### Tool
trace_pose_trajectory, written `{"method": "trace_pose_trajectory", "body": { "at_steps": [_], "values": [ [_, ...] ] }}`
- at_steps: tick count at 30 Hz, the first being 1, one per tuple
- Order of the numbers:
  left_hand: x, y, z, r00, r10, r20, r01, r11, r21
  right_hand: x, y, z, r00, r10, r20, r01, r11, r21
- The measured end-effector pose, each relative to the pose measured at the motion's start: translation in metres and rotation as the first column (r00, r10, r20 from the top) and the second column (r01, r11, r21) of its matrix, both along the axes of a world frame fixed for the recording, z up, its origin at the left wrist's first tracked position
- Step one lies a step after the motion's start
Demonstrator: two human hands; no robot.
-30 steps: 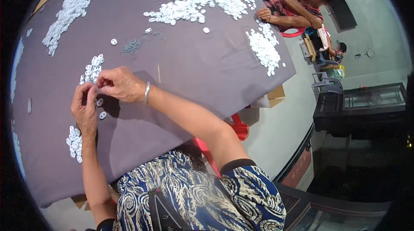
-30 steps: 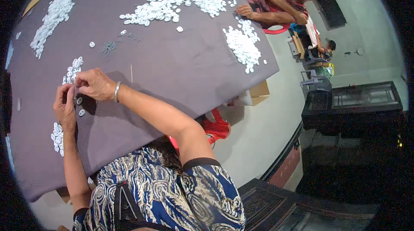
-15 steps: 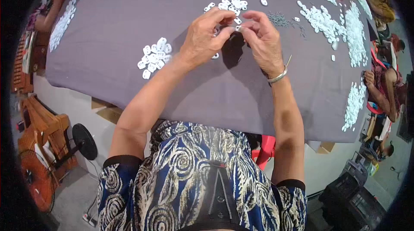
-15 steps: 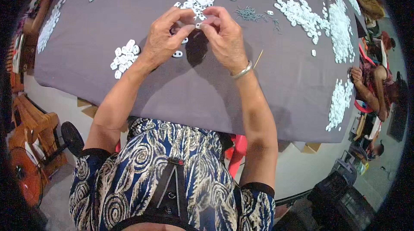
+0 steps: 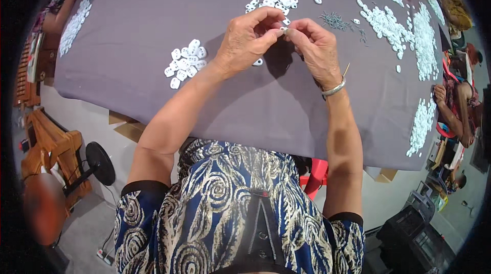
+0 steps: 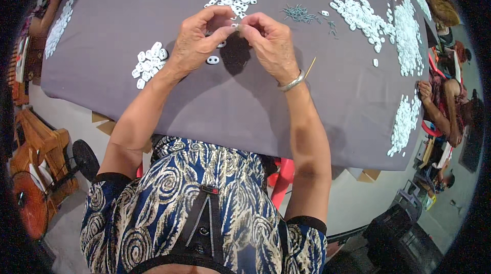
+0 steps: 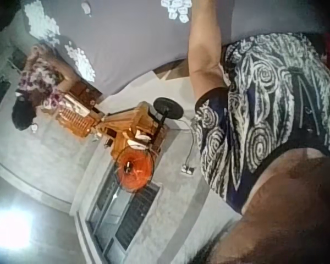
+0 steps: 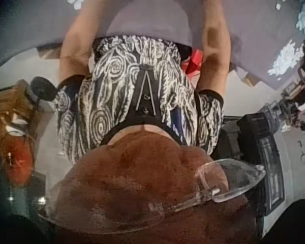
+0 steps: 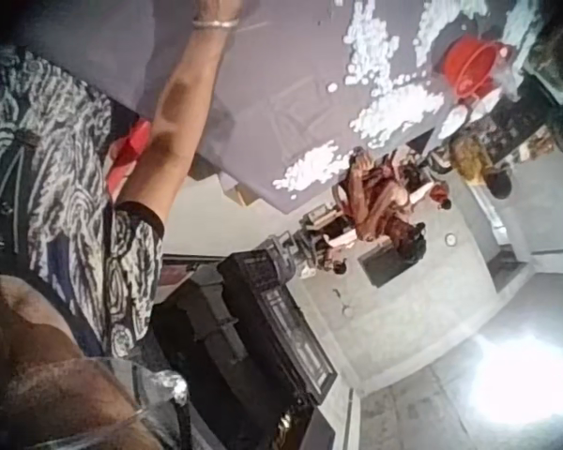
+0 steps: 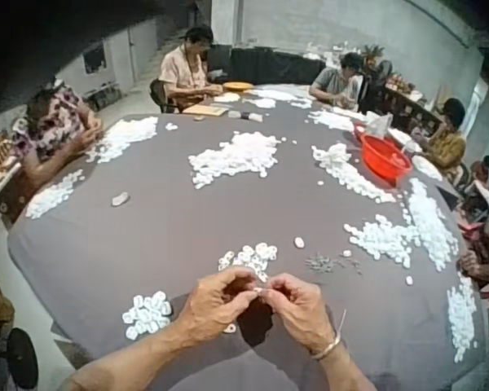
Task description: Manually assembling small white plastic components by inserting metal pins into designated holes.
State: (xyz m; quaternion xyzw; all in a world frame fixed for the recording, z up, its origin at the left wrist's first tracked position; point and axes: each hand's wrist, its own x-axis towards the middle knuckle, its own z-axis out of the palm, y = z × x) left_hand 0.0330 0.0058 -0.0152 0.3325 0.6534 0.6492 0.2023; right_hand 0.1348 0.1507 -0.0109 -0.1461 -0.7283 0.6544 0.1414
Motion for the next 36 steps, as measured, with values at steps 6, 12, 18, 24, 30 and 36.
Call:
{"method": "trace_pose_trajectory", "body": {
  "at_steps": [6,12,18,24,30,36],
  "values": [
    [0.000,0.002,-0.004,1.000,-0.019,0.024,0.018,1.000,0.014,0.000,-0.002,0.001,0.999,0.036,-0.014,-0.037,0.999,-0.005],
    [-0.004,0.000,-0.003,0.989,-0.079,0.124,0.080,0.997,-0.007,0.001,-0.002,0.001,1.000,0.018,-0.015,-0.018,1.000,-0.007],
    [-0.006,-0.001,-0.003,0.989,-0.060,0.133,0.052,0.997,0.065,0.008,0.024,0.004,0.996,-0.092,-0.016,0.093,0.959,0.270],
    [-0.006,-0.001,0.000,0.998,-0.015,0.064,0.013,0.999,0.039,0.016,0.072,-0.005,0.941,-0.324,-0.099,0.320,0.750,0.579],
    [-0.004,0.000,-0.003,0.999,0.015,0.040,-0.016,0.999,0.036,0.012,0.069,-0.008,0.974,-0.200,-0.105,0.214,0.665,0.715],
    [0.000,0.002,-0.003,0.998,0.001,0.055,-0.001,1.000,0.006,0.010,0.066,-0.008,0.979,-0.200,-0.043,0.157,0.600,0.784]
  ]
}}
